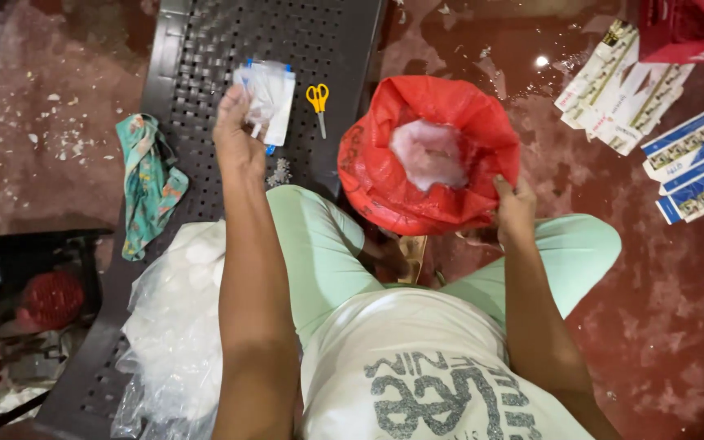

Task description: Packaging white powder from a large red bag into smaller plastic bags using a spoon.

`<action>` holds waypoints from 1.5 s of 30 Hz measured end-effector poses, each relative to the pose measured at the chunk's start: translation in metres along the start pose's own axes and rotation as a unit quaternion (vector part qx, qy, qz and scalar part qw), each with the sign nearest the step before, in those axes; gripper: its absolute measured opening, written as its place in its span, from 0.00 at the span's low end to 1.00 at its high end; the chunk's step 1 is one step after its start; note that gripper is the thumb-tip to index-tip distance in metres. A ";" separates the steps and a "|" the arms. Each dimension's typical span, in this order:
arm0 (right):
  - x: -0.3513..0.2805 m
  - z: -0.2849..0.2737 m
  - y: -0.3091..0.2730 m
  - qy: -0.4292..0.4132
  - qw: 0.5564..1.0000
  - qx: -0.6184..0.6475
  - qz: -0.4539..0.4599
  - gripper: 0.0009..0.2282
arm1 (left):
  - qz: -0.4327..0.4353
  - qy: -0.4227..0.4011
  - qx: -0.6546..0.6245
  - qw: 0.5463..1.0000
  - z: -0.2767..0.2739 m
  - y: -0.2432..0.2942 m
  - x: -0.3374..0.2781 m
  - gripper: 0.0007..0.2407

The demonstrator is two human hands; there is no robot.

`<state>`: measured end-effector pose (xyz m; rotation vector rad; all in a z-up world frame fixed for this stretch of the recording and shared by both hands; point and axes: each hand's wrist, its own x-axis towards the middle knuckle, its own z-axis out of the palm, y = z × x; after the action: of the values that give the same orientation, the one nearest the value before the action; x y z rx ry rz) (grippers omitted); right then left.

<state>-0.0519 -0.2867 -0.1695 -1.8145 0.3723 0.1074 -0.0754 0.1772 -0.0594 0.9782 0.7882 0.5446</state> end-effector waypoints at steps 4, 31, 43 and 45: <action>-0.006 0.007 -0.023 0.021 0.980 0.143 0.138 0.13 | -0.116 -0.036 -0.078 0.990 -0.050 -0.053 0.044 0.14; 0.021 0.000 -0.084 0.098 0.960 -0.094 -0.245 0.09 | 0.550 -0.270 0.495 0.616 0.094 -0.110 -0.199 0.17; -0.045 -0.011 -0.177 0.088 0.919 0.022 -0.384 0.06 | 0.416 -0.198 0.557 0.691 0.154 0.007 -0.137 0.21; -0.053 -0.007 -0.185 0.091 0.914 0.000 -0.395 0.06 | 0.462 -0.250 0.531 0.665 0.172 0.003 -0.141 0.21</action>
<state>-0.0458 -0.2405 0.0178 -1.8527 -0.2552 -0.6290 -0.0250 -0.0112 0.0469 2.5658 -0.0733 0.5963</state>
